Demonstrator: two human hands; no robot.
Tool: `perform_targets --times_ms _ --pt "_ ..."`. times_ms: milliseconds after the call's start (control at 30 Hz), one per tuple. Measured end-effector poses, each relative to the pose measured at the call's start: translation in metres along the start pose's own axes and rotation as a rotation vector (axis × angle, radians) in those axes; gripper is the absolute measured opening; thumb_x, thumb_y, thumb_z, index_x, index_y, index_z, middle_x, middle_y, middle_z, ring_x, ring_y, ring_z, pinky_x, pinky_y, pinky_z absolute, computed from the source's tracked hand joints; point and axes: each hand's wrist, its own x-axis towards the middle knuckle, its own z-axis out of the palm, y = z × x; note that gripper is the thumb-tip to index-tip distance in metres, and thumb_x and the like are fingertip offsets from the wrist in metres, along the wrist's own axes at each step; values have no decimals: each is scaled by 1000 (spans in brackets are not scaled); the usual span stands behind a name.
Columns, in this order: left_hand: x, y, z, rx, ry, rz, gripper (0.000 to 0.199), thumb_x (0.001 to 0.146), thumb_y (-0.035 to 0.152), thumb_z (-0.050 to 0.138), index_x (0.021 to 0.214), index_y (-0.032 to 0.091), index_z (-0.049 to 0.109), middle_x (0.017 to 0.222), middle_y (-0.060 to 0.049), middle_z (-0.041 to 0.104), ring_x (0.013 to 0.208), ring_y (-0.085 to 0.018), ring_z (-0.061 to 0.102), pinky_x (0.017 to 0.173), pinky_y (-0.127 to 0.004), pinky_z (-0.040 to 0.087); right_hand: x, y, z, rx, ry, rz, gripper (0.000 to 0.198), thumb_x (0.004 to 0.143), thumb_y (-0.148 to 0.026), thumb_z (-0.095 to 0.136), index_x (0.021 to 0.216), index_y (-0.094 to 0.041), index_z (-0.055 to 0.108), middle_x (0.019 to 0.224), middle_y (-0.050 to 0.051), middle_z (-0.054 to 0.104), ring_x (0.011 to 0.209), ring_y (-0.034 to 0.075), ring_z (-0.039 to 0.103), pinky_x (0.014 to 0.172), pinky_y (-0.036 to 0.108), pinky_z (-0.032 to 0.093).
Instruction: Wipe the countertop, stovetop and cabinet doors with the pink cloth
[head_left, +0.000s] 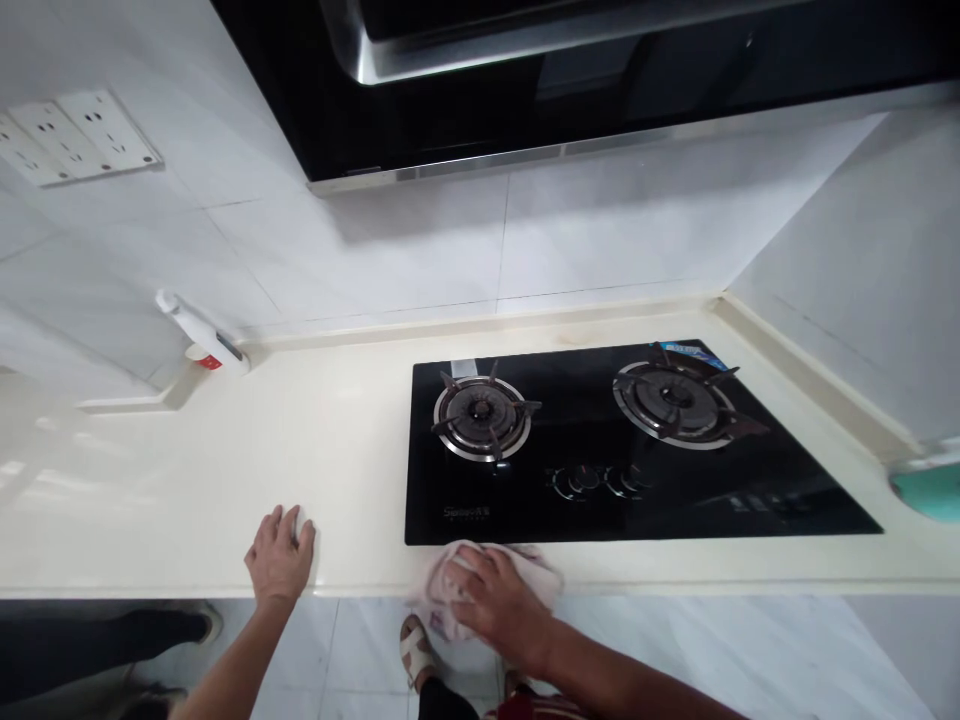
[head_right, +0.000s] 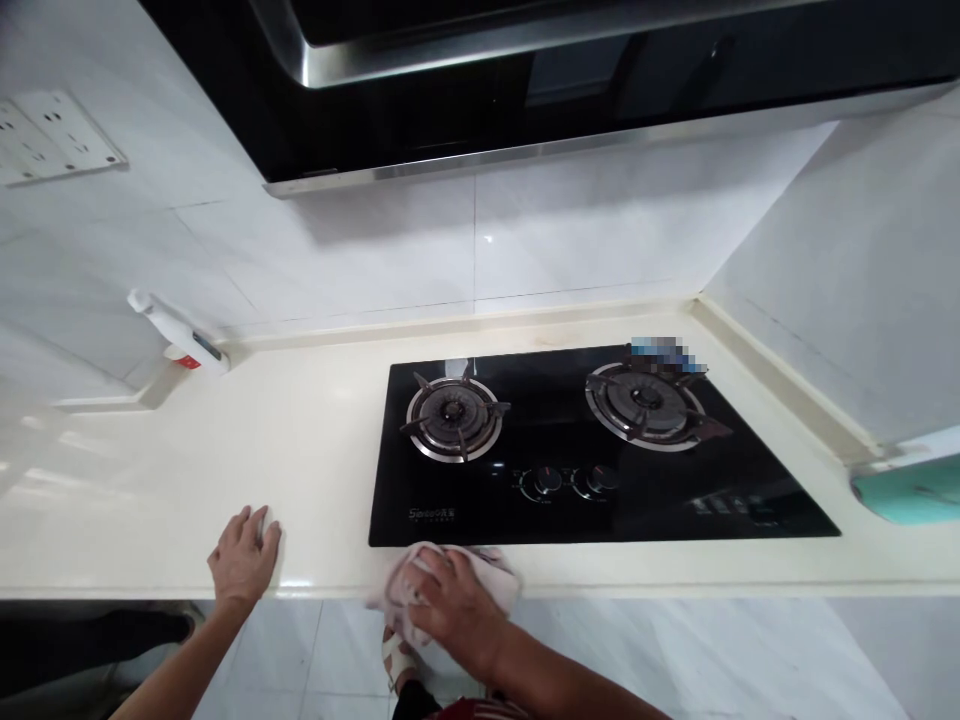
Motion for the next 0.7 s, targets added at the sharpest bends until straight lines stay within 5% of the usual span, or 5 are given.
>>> perform_targets --times_ms 167,300,433,700 --pt "-1 1 2 14 2 13 49 100 45 37 137 22 60 156 -13 47 148 -29 35 116 -51 33 -81 37 -33 -38 -182 179 31 76 -35 80 106 -32 72 144 5 56 136 37 42 107 58 35" --pt "-2 1 2 13 -5 11 49 100 44 37 137 21 60 157 -13 46 148 -29 35 116 -52 33 -89 39 -37 -51 -296 289 43 71 -41 84 111 -31 71 144 8 56 133 39 43 106 60 35" --pt "-3 1 1 4 -12 4 47 100 43 40 137 22 60 157 -12 45 149 -28 34 116 -52 32 -47 18 -26 3 -344 289 51 76 -54 80 121 -32 68 145 8 55 132 38 43 108 59 34" --pt "-9 1 3 1 13 24 44 98 39 46 135 21 63 156 -13 48 147 -30 37 115 -50 34 97 -50 17 86 -426 -30 56 82 -47 77 129 -23 60 150 13 48 132 37 40 106 56 37"
